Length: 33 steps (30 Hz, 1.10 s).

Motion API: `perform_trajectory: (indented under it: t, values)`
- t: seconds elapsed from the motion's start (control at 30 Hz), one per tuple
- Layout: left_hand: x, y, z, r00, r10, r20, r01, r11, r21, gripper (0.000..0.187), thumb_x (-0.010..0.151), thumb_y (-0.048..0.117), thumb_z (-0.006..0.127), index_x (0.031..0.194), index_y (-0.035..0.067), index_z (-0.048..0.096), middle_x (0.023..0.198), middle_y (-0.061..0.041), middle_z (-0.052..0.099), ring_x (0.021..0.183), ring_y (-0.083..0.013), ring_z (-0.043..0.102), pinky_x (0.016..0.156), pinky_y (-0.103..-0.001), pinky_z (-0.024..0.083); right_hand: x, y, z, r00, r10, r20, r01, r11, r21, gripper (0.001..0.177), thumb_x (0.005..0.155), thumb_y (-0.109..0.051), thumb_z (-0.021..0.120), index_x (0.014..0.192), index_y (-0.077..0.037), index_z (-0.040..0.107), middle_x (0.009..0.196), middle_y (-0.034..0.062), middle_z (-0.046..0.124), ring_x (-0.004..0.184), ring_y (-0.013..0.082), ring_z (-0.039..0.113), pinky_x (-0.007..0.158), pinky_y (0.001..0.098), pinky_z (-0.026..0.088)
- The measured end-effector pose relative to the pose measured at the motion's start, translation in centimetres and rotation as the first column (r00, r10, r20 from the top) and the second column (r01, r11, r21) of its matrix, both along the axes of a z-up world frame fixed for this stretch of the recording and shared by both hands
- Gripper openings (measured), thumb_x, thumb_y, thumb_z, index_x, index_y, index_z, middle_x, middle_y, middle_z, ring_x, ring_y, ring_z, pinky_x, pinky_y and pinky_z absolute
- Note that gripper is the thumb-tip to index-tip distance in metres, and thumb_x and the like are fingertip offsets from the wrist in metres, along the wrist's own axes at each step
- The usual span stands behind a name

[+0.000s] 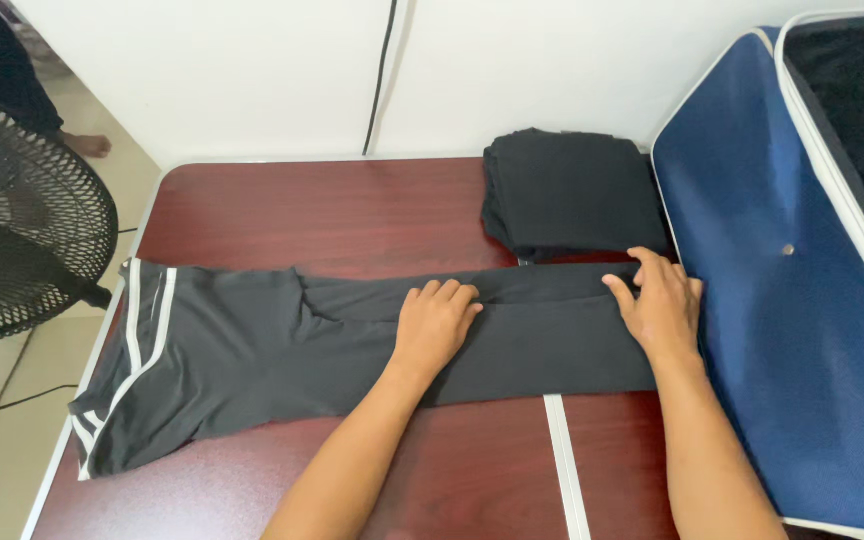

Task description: The person folds a dark gray t-shirt on a wooden table. They smooth the shirt, fold the sides inward, fold the bottom up, and then fold the shirt in half to create a compact rectangle.

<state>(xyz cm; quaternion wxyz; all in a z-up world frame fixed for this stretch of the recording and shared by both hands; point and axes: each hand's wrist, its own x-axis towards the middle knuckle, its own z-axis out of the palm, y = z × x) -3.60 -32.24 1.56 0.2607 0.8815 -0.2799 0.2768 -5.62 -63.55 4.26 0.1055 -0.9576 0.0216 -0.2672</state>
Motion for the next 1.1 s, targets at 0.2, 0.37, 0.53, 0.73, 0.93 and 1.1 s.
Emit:
perform_trajectory:
  t: [0.2, 0.37, 0.53, 0.73, 0.93, 1.1]
  values:
    - [-0.2, 0.9, 1.5, 0.999, 0.043, -0.02, -0.044, 0.998, -0.052, 0.022, 0.085, 0.021, 0.075, 0.105, 0.013, 0.069, 0.1, -0.002, 0.065, 0.094, -0.0262, 0.061, 0.078, -0.042, 0.045, -1.5, 3.0, 1.1, 0.996, 0.043, -0.073, -0.047, 0.997, -0.054, 0.038, 0.094, -0.021, 0.07, 0.13, -0.01, 0.064, 0.121, 0.0113, 0.066, 0.113, 0.0313, 0.059, 0.1, 0.0478, 0.045]
    - [-1.1, 3.4, 1.9, 0.96, -0.043, -0.278, 0.065, 0.995, 0.071, 0.039, 0.087, 0.032, 0.075, 0.12, 0.012, 0.067, 0.124, -0.005, 0.065, 0.12, -0.0294, 0.057, 0.097, -0.047, 0.044, -1.2, 3.4, -2.5, 0.858, 0.384, -0.342, -0.342, 0.923, 0.178, 0.073, 0.099, -0.041, 0.054, 0.156, -0.001, 0.032, 0.155, 0.0209, 0.039, 0.146, 0.0374, 0.028, 0.119, 0.0541, 0.018]
    - [-0.7, 13.7, 2.0, 0.886, 0.319, -0.336, -0.243, 0.937, 0.251, 0.075, 0.087, 0.051, 0.068, 0.15, 0.015, 0.047, 0.158, -0.009, 0.042, 0.151, -0.0361, 0.029, 0.115, -0.064, 0.026, -0.5, 1.5, -3.4, 0.824, 0.118, -0.554, -0.145, 0.989, -0.006, 0.083, 0.097, -0.058, 0.044, 0.159, -0.007, 0.024, 0.169, 0.0116, 0.015, 0.157, 0.0307, 0.004, 0.123, 0.0547, 0.001]
    - [0.2, 26.4, -0.8, 0.661, 0.652, -0.37, -0.482, 0.748, 0.457, 0.084, 0.091, 0.066, 0.049, 0.159, 0.02, 0.033, 0.169, -0.007, 0.019, 0.156, -0.0342, 0.011, 0.117, -0.069, 0.009, 0.2, 1.4, -3.3, 0.839, 0.083, -0.538, -0.11, 0.994, -0.018, 0.082, 0.097, -0.058, 0.043, 0.159, -0.008, 0.027, 0.169, 0.0104, 0.017, 0.157, 0.0313, 0.005, 0.123, 0.0579, 0.001]
    - [0.7, 28.4, -2.9, 0.658, 0.671, -0.341, -0.496, 0.728, 0.474, 0.085, 0.092, 0.07, 0.043, 0.159, 0.018, 0.034, 0.169, -0.008, 0.02, 0.156, -0.0367, 0.01, 0.117, -0.07, 0.005, 0.6, -1.0, -4.6, 0.885, -0.036, -0.464, 0.004, 0.998, -0.07, 0.068, 0.104, -0.044, 0.04, 0.157, -0.003, 0.031, 0.169, 0.0155, 0.021, 0.156, 0.0353, 0.009, 0.121, 0.0619, 0.004]
    - [1.4, 25.3, -0.6, 0.674, 0.707, -0.212, -0.527, 0.663, 0.532, 0.08, 0.094, 0.064, 0.049, 0.157, 0.015, 0.041, 0.169, -0.01, 0.027, 0.156, -0.0414, 0.014, 0.116, -0.073, 0.009, 0.3, 0.6, -4.3, 0.975, 0.093, -0.201, -0.125, 0.98, -0.156, 0.06, 0.107, -0.029, 0.038, 0.159, 0.001, 0.037, 0.169, 0.0217, 0.028, 0.159, 0.0385, 0.018, 0.127, 0.0581, 0.012]
